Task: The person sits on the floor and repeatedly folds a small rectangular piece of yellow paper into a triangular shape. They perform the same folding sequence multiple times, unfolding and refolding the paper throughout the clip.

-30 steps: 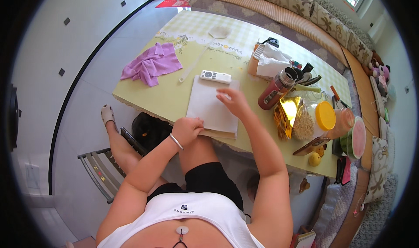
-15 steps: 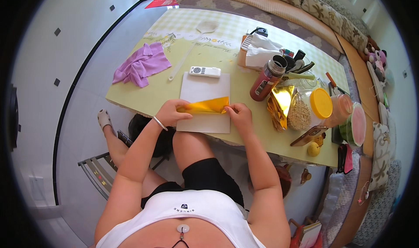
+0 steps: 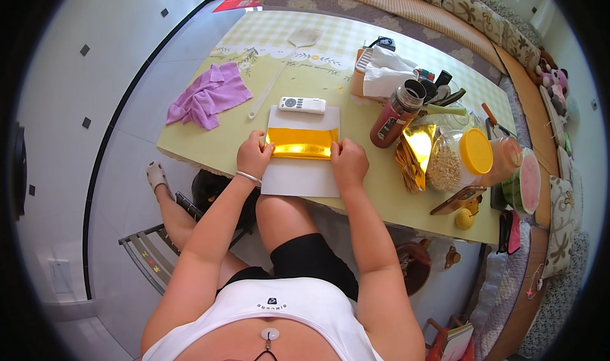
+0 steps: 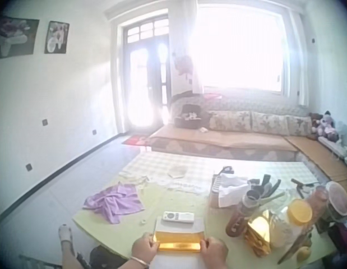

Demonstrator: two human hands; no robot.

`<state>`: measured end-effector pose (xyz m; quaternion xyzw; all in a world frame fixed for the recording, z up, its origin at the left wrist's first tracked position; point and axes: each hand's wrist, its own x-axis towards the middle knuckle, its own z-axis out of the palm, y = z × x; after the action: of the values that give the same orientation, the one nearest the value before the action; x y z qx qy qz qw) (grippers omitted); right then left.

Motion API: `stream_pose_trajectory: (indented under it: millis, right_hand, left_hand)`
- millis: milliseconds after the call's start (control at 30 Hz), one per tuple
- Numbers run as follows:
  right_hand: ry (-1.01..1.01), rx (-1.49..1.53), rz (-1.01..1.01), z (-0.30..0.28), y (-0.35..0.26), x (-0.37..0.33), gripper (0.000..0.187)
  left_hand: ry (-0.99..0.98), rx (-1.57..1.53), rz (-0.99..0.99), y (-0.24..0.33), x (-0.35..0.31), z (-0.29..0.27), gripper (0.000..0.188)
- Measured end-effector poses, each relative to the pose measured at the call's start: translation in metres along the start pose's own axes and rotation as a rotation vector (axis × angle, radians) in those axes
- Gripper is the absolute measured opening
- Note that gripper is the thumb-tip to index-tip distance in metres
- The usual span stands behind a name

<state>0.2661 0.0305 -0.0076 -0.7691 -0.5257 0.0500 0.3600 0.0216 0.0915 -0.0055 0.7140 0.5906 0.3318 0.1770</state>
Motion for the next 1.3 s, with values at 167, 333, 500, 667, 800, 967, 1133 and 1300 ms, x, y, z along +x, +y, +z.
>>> stream_pose_trajectory:
  millis: [167, 333, 500, 667, 800, 967, 1133, 1300]
  right_hand:
    - [-0.003, -0.046, -0.012, 0.003, -0.001, 0.000, 0.022]
    - [0.003, -0.068, -0.023, 0.003, -0.001, 0.000, 0.022]
    - [0.006, -0.079, -0.012, 0.005, 0.001, 0.000, 0.022]
    - [0.051, -0.174, -0.136, 0.001, -0.009, 0.001, 0.042]
    - [0.033, -0.414, -0.481, 0.008, -0.002, 0.004, 0.056]
    - [-0.271, -0.290, -0.679, 0.016, -0.028, -0.035, 0.075]
    - [-0.476, -0.257, -0.564, -0.011, -0.020, -0.052, 0.091]
    - [-0.442, -0.289, -0.483, -0.032, 0.018, -0.048, 0.087]
  left_hand:
    - [0.025, 0.109, 0.114, -0.007, -0.001, 0.003, 0.032]
    - [0.021, 0.179, 0.166, 0.002, -0.002, -0.003, 0.036]
    - [0.094, 0.274, 0.785, 0.018, 0.008, -0.015, 0.031]
    - [-0.166, 0.284, 0.817, -0.004, 0.012, 0.004, 0.024]
    - [-0.184, 0.193, 0.605, 0.020, 0.003, 0.010, 0.020]
    - [-0.142, 0.111, 0.443, 0.029, 0.002, 0.015, 0.019]
    - [-0.177, 0.061, 0.397, 0.009, -0.005, -0.004, 0.037]
    - [-0.222, 0.155, 0.311, -0.017, -0.014, -0.023, 0.046]
